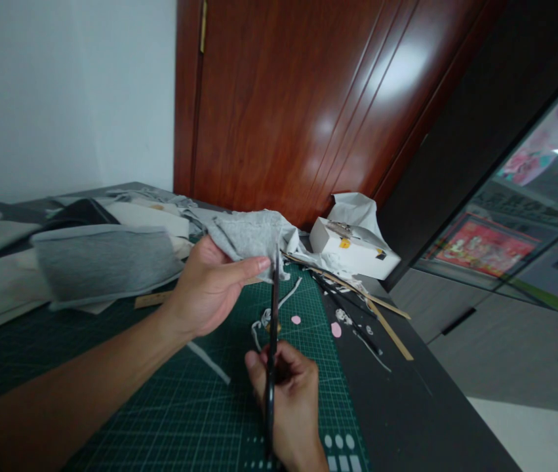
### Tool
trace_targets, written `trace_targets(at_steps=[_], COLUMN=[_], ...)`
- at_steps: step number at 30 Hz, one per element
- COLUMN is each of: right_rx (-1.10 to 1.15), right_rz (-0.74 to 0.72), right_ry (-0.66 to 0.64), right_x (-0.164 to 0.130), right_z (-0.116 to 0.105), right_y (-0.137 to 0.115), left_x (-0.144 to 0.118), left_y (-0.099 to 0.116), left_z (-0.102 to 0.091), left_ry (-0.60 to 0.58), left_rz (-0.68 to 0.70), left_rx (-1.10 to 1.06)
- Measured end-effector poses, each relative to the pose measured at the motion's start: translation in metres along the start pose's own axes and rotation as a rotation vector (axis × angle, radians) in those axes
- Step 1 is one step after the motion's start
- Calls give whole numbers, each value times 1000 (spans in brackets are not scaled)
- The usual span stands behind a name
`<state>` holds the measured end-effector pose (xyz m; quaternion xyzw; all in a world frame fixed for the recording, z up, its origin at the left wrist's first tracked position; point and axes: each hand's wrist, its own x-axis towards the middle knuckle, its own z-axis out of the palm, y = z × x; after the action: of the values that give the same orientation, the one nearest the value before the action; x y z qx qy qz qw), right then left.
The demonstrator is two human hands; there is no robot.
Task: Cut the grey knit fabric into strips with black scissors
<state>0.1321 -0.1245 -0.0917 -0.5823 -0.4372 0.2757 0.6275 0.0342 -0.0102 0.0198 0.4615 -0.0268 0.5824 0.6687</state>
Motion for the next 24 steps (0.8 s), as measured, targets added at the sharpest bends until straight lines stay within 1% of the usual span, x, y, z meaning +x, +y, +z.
trace_targets(at_steps=[4,9,14,24], right_rx=[43,55,62,18], right_rz=[-14,-21,-23,-49], right_ry=[-36,-44,-36,12], right_x=[0,1,1,0], right_z=[-1,-2,-1,0], right_y=[0,1,2,-5], left_x=[-2,-7,-10,-13], left_y=[-1,-7,-10,-13], left_z=[-1,-2,-4,-3], left_ry=[-21,-30,-29,-22], left_rz=[-2,-22,-29,-24], left_rx=[34,71,108,129])
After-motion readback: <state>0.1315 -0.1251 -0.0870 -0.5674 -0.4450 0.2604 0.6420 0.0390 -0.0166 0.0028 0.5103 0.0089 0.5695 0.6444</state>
